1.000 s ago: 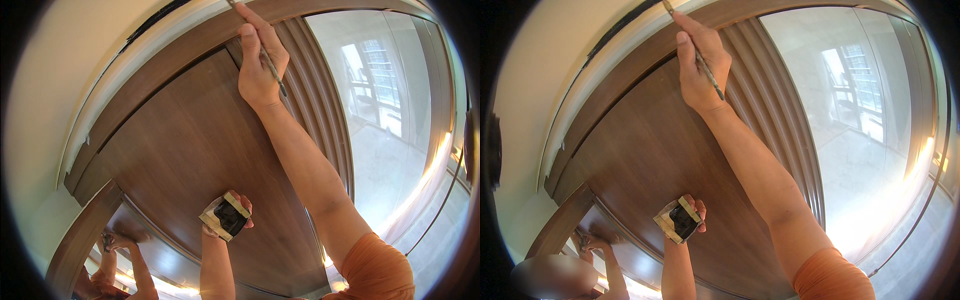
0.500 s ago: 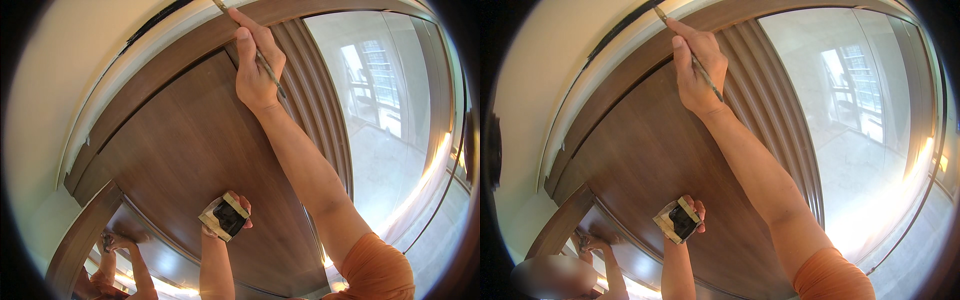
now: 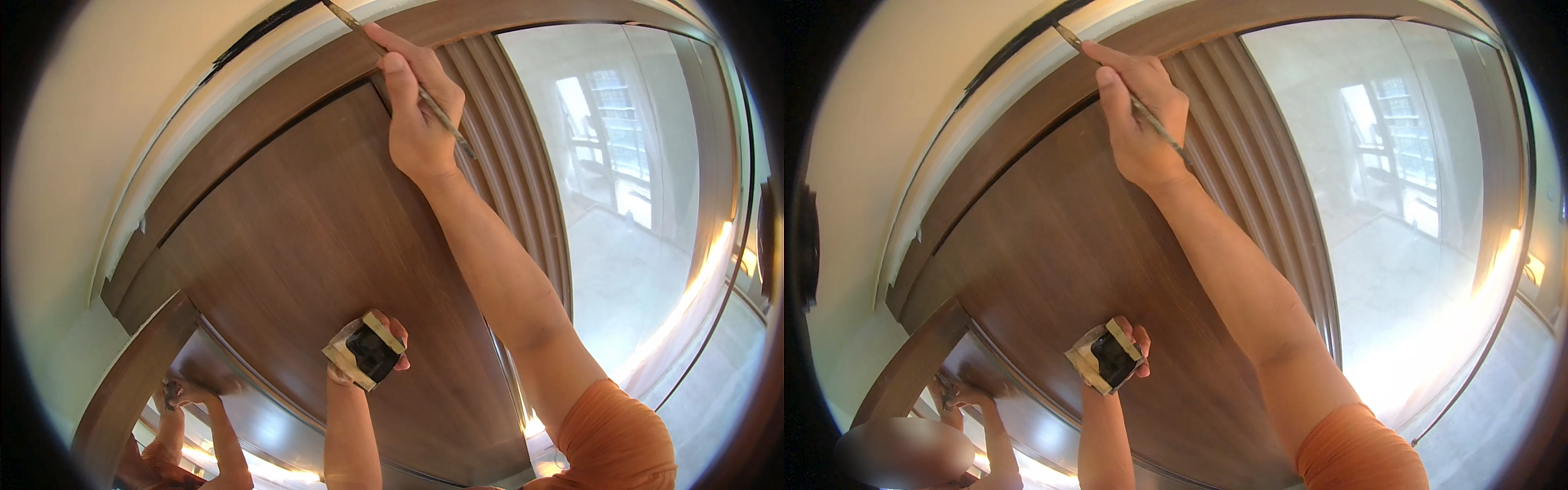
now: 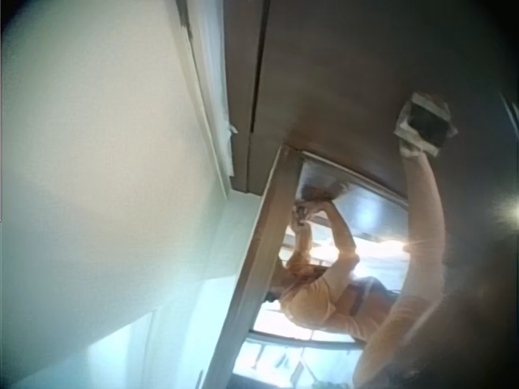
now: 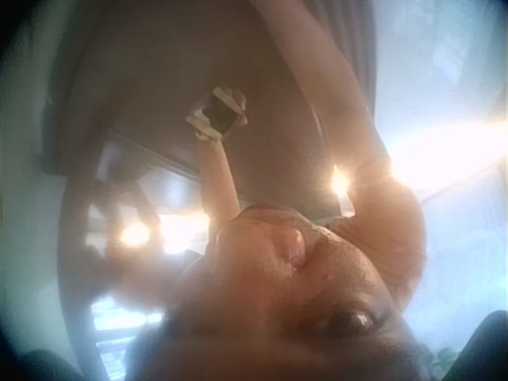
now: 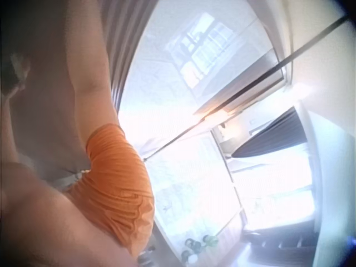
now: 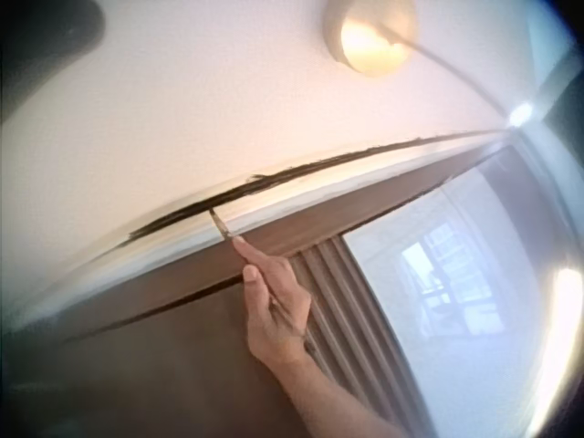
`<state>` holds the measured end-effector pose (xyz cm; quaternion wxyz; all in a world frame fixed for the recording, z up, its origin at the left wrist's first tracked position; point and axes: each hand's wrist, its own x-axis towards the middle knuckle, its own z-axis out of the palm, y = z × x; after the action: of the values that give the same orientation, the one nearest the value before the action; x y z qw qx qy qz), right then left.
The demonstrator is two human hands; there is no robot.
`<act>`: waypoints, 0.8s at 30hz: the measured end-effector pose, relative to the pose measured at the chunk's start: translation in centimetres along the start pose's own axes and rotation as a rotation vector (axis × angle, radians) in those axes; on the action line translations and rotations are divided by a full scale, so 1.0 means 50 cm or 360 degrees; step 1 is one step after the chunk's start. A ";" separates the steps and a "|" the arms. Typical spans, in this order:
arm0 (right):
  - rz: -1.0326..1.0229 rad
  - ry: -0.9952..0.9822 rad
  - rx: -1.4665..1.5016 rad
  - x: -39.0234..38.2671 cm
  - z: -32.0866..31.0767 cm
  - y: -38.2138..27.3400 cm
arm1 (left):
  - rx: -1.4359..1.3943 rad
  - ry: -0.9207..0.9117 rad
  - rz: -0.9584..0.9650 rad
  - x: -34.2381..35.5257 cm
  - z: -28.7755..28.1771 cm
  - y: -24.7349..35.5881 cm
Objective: The person uses a small brush to apply dark paint to the upper edge of a wooden ceiling panel, repeatedly dipping the brush into a small container and painting along the trim. The person then walks to a nearby shelf and refills the container from a larger paint can.
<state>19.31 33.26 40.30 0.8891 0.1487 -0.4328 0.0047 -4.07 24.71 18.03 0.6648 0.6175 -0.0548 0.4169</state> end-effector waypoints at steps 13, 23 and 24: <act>0.1112 -0.0555 0.0696 -0.122 -0.210 -0.275 | 0.0143 0.0035 0.0127 0.006 0.009 -0.023; 0.1239 -0.1200 0.0570 -0.139 -0.220 -0.336 | 0.0157 -0.0040 0.0213 0.004 -0.001 -0.026; 0.1244 -0.1234 0.0548 -0.141 -0.218 -0.338 | 0.0158 -0.0028 0.0217 0.003 -0.001 -0.026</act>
<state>25.58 20.90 24.14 0.5607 0.1111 -0.7430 0.3482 -3.17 24.96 17.10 0.6028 0.6483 -0.0819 0.4580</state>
